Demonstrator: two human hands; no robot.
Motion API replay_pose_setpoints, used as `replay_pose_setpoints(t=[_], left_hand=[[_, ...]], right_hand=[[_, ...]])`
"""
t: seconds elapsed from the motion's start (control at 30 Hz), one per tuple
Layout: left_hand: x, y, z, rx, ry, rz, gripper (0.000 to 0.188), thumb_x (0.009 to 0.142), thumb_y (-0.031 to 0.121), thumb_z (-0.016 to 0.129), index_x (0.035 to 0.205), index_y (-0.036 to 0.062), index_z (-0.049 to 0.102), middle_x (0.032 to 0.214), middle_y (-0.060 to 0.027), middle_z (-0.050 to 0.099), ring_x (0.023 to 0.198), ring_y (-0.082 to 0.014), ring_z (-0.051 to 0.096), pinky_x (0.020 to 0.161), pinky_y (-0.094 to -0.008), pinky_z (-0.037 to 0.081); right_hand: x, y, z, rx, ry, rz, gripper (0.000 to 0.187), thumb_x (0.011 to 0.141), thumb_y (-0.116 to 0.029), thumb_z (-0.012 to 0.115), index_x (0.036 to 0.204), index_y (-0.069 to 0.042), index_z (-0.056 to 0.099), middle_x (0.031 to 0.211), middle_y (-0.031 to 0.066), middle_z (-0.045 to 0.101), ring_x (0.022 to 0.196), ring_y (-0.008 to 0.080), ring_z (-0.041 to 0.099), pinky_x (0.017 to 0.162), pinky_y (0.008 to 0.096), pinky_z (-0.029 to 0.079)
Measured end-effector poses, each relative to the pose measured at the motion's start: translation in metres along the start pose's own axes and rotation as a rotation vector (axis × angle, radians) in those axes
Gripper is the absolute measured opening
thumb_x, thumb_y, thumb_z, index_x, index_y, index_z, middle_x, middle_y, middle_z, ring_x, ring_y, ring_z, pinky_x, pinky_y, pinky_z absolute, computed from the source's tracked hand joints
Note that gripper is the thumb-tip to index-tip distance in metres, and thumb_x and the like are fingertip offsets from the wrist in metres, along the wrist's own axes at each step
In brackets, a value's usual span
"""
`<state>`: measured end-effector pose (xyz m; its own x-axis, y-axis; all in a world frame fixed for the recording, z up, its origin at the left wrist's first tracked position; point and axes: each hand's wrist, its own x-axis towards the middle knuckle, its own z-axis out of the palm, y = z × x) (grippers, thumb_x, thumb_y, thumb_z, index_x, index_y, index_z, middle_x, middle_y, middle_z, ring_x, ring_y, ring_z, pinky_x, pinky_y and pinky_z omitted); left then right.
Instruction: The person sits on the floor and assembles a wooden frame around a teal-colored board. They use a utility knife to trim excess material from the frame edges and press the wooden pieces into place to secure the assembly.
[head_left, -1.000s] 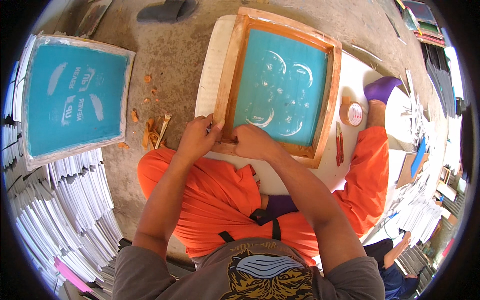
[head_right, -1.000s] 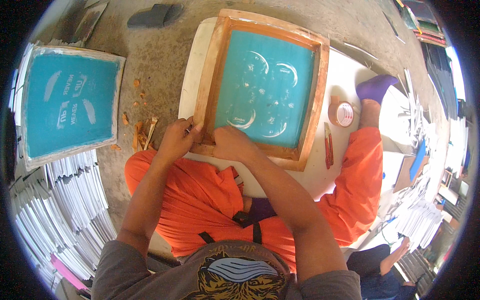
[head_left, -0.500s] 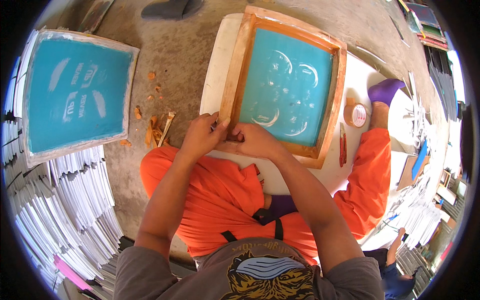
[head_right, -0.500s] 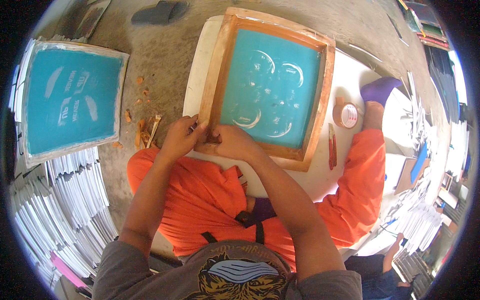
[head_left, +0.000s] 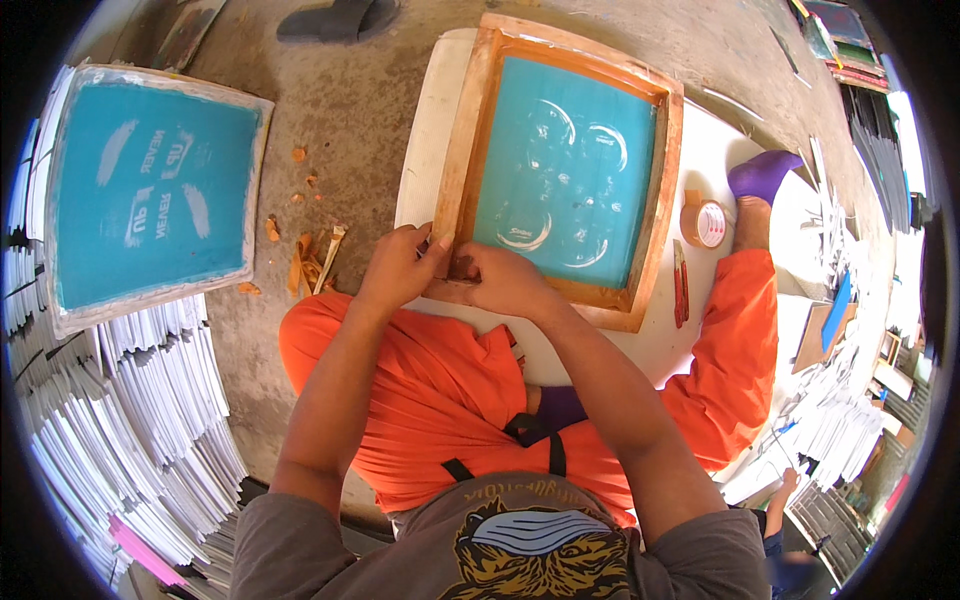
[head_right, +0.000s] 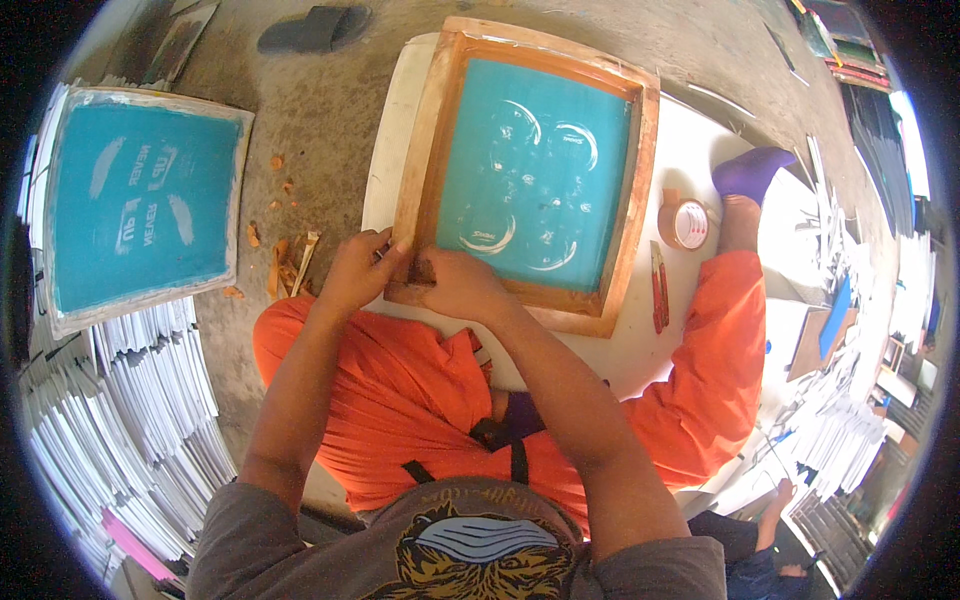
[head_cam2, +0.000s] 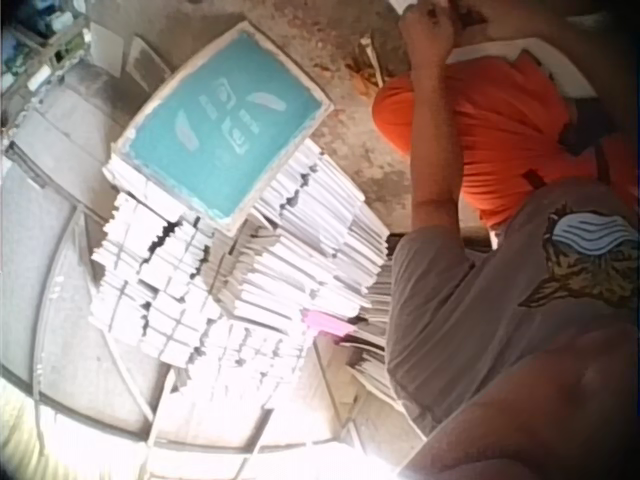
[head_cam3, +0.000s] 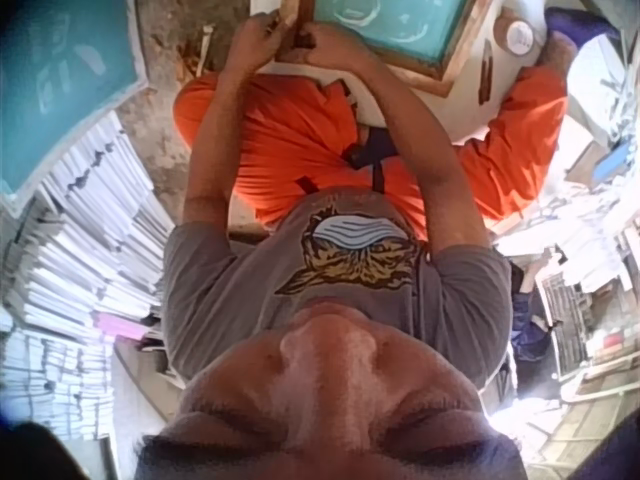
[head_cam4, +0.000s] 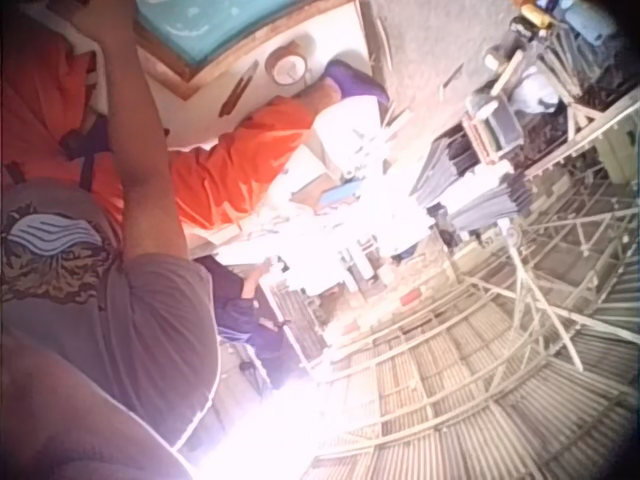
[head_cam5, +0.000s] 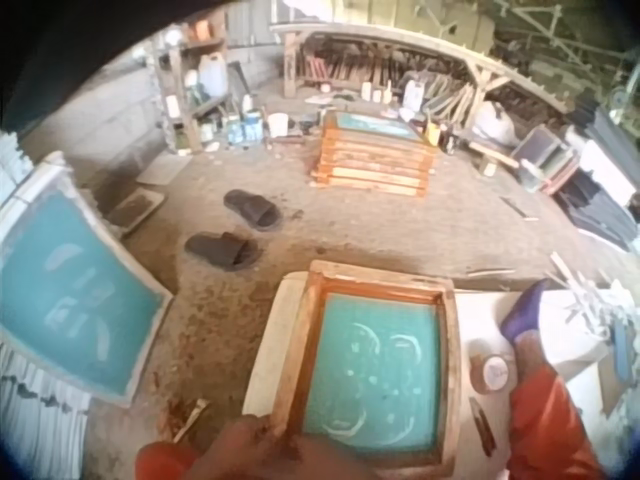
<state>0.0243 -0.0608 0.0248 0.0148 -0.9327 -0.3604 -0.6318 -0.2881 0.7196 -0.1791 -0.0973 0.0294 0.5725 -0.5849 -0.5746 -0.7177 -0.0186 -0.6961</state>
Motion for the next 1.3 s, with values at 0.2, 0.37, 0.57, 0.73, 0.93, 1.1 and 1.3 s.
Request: replay_pose_setpoints(t=[0.2, 0.37, 0.57, 0.73, 0.93, 1.1, 1.3], left_hand=[[0.001, -0.006, 0.005, 0.051, 0.029, 0.04, 0.034, 0.099, 0.034, 0.069, 0.111, 0.0024, 0.075, 0.081, -0.0225, 0.066, 0.074, -0.0373, 0.067, 0.069, -0.046, 0.051], [0.002, -0.005, 0.011, 0.083, 0.078, 0.071, 0.032, 0.097, 0.032, 0.073, 0.106, 0.0011, 0.075, 0.079, -0.0213, 0.064, 0.072, -0.0369, 0.066, 0.067, -0.0455, 0.05], [0.001, -0.009, 0.011, 0.062, 0.087, 0.106, 0.034, 0.097, 0.034, 0.074, 0.098, -0.0006, 0.076, 0.078, -0.0204, 0.064, 0.069, -0.0361, 0.065, 0.065, -0.0452, 0.049], [0.001, -0.01, 0.012, 0.055, 0.085, 0.069, 0.033, 0.096, 0.033, 0.075, 0.104, 0.0008, 0.077, 0.079, -0.0208, 0.065, 0.07, -0.0358, 0.066, 0.065, -0.0449, 0.049], [0.0, -0.012, 0.014, 0.05, 0.08, 0.02, 0.038, 0.095, 0.032, 0.076, 0.12, 0.0031, 0.076, 0.081, -0.0207, 0.067, 0.072, -0.0354, 0.068, 0.068, -0.0435, 0.052], [-0.008, 0.004, 0.01, 0.163, 0.175, 0.091, 0.037, 0.092, 0.025, 0.075, 0.12, 0.0008, 0.073, 0.098, -0.0186, 0.07, 0.101, -0.0365, 0.067, 0.088, -0.0471, 0.053], [-0.028, 0.023, 0.02, 0.409, -0.051, 0.612, 0.042, 0.078, 0.026, 0.078, 0.114, 0.0065, 0.073, 0.115, -0.0126, 0.07, 0.126, -0.0321, 0.056, 0.12, -0.0556, 0.032]], right_hand=[[-0.016, 0.001, 0.029, -0.284, 0.141, -0.146, 0.045, 0.077, -0.023, 0.078, 0.116, -0.003, 0.069, 0.112, 0.0145, 0.064, 0.114, 0.0365, 0.061, 0.095, 0.0447, 0.054], [-0.018, -0.001, 0.047, -0.317, 0.199, -0.179, 0.041, 0.082, -0.025, 0.08, 0.115, -0.002, 0.07, 0.119, 0.0145, 0.061, 0.118, 0.034, 0.058, 0.096, 0.0488, 0.053], [-0.021, 0.013, 0.061, -0.19, 0.432, -0.239, 0.046, 0.075, -0.022, 0.087, 0.115, -0.003, 0.072, 0.107, 0.0104, 0.061, 0.106, 0.0333, 0.057, 0.091, 0.0448, 0.05], [-0.021, 0.01, 0.06, -0.206, 0.404, -0.217, 0.047, 0.077, -0.023, 0.087, 0.12, -0.008, 0.074, 0.107, 0.0094, 0.061, 0.106, 0.0324, 0.056, 0.091, 0.0437, 0.049], [-0.032, 0.015, 0.055, -0.238, 0.47, -0.205, 0.045, 0.08, -0.031, 0.084, 0.12, -0.011, 0.076, 0.11, 0.0081, 0.062, 0.104, 0.0318, 0.056, 0.09, 0.0441, 0.048], [-0.042, 0.026, 0.035, -0.112, 0.375, -0.269, 0.049, 0.08, -0.02, 0.077, 0.127, -0.007, 0.071, 0.121, 0.0126, 0.064, 0.115, 0.0342, 0.057, 0.1, 0.046, 0.048], [-0.038, 0.052, 0.024, 0.025, 0.347, -0.232, 0.048, 0.08, -0.014, 0.07, 0.126, -0.001, 0.069, 0.124, 0.0213, 0.067, 0.12, 0.0403, 0.061, 0.103, 0.048, 0.05]])
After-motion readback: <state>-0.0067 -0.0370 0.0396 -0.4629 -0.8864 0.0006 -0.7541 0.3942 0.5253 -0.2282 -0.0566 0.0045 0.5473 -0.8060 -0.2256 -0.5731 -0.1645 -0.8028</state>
